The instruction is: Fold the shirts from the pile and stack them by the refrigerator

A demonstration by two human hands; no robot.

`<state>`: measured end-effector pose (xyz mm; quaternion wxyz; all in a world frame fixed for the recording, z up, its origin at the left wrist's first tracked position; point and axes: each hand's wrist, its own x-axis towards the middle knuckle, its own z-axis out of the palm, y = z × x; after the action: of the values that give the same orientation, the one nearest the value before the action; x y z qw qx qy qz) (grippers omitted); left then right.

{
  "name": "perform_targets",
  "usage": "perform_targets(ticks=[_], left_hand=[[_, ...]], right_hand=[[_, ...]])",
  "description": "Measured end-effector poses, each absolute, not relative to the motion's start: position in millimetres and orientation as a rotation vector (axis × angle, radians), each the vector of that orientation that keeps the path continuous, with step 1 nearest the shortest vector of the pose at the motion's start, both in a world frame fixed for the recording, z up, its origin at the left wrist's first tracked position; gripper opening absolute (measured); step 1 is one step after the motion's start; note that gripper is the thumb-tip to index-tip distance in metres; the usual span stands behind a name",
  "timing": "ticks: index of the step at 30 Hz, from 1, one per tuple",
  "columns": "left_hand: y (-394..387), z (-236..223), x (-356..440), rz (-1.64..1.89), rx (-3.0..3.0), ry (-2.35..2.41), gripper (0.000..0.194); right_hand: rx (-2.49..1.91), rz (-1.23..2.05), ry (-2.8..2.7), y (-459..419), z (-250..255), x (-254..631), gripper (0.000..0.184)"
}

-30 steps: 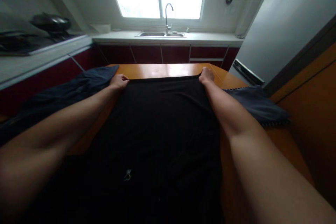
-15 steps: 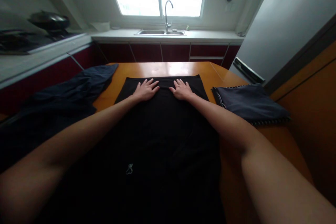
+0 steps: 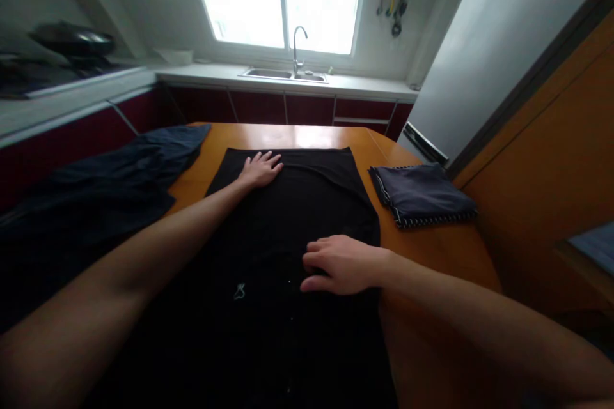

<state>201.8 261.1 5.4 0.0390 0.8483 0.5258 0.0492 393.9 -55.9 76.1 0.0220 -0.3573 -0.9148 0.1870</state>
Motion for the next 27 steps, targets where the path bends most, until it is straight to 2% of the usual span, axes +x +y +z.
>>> perform_targets(ticks=[7,12,16,21,27], left_hand=[[263,6,202,0.168,2.594,1.607,0.073],[264,5,203,0.176,2.59,1.61,0.071],[259,9,201,0.262,2.61,1.581,0.066],[236,24,194,0.399,2.734,1.383,0.05],[133,55,171,0.337,2.954,0.754,0.037]], right_hand=[[-1.756,0.57,-2.742,-125,95,472,0.053],[-2.436,0.451,-2.444,-155,89,513,0.042],[-2.4,0.172,-2.249,-157,90,502,0.032],[-2.107,0.385,-2.265,-174,78,481,0.011],[-2.294,0.174,-2.073,-196,46,512,0.018]])
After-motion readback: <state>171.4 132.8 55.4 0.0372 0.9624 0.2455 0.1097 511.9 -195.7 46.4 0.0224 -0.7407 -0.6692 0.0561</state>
